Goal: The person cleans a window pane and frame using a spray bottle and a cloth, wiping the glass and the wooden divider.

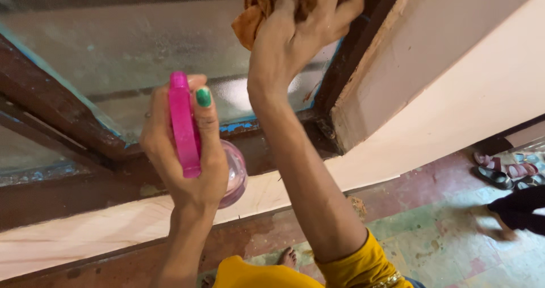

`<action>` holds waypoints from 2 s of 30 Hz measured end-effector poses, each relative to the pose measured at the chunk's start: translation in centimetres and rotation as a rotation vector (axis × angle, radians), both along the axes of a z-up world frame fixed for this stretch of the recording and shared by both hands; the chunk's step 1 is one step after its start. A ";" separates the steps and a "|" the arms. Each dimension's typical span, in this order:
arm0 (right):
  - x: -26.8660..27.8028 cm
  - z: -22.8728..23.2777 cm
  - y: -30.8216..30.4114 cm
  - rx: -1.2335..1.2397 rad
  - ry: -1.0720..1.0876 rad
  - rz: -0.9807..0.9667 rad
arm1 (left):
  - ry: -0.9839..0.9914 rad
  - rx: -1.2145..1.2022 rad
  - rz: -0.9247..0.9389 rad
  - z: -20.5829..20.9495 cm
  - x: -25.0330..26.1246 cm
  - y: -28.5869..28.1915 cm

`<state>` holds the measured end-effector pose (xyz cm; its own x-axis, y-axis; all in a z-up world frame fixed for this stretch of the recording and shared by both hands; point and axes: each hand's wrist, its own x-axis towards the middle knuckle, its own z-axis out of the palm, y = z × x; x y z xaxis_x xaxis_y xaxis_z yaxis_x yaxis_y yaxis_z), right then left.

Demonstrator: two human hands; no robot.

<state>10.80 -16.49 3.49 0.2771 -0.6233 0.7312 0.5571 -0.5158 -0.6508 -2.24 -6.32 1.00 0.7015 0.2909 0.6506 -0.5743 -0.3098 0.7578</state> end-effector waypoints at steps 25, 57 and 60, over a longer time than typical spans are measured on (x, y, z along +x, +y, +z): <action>-5.2 -3.6 7.1 -0.326 0.048 0.038 | -0.138 0.094 0.047 1.7 -1.9 4.1; -5.9 -6.6 11.9 -0.560 0.039 0.113 | -0.141 0.084 0.025 2.0 -2.7 9.3; -5.9 -6.3 12.6 -0.569 0.089 0.086 | -0.130 0.101 0.053 2.4 -2.4 9.9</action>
<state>4.92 -3.85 -2.77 0.3849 -0.1117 0.9162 0.5686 -0.7532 -0.3308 -4.63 3.54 3.42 0.5949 0.2535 0.7628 -0.6463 -0.4133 0.6414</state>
